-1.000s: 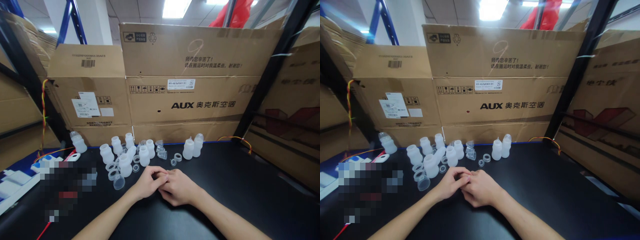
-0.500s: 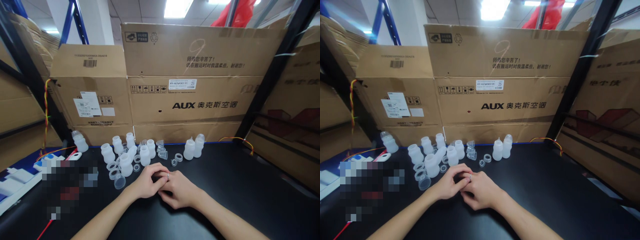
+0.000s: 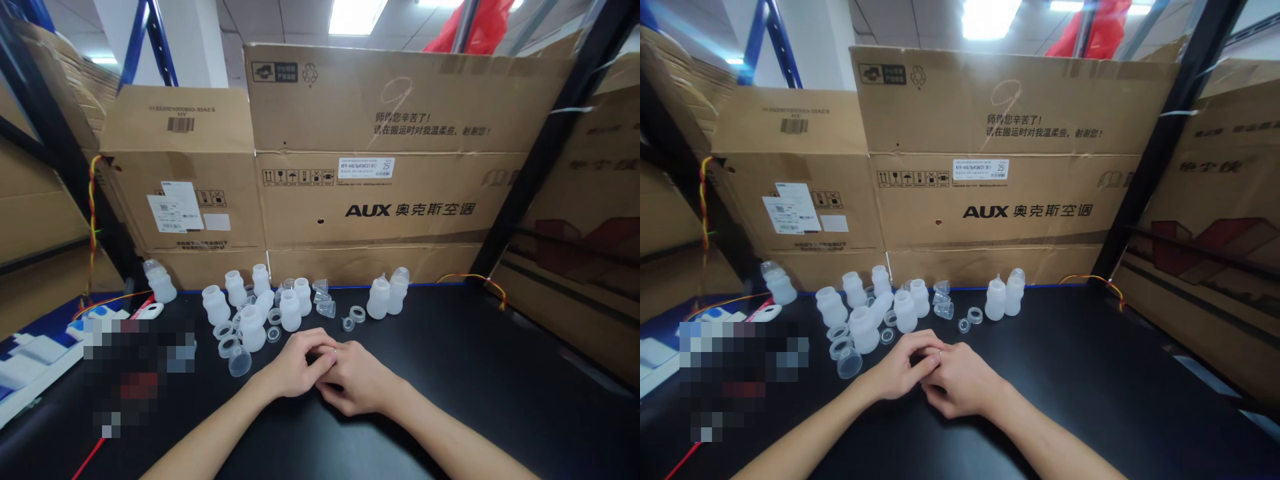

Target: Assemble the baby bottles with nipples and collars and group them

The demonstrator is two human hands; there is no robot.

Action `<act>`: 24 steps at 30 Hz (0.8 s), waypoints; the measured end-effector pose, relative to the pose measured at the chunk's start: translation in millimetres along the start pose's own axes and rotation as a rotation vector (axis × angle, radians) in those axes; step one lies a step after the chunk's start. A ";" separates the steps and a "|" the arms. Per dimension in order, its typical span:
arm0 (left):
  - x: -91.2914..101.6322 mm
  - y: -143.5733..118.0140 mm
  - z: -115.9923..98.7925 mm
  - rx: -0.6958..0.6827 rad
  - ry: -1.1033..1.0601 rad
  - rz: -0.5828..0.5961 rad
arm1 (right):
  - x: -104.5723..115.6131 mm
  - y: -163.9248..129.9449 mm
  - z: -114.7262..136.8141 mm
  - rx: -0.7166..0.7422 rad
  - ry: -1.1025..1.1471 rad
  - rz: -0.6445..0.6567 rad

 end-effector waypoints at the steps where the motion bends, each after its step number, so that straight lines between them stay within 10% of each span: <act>1: -1.0 0.3 2.1 0.033 -0.008 0.010 | -0.8 -0.3 0.0 0.000 -0.005 0.006; 24: -1.1 -3.5 -9.3 -0.048 -0.070 -0.018 | 8.0 0.5 2.9 -0.016 -0.082 0.035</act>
Point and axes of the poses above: each hand's wrist, its own y-axis towards the middle knuckle, its own x-axis out of the back of the hand, z = x × y, the point moved 10 cm from there along y, towards the middle knuckle, and after that the axes turned 3 degrees about -z, right-handed, at the moved point
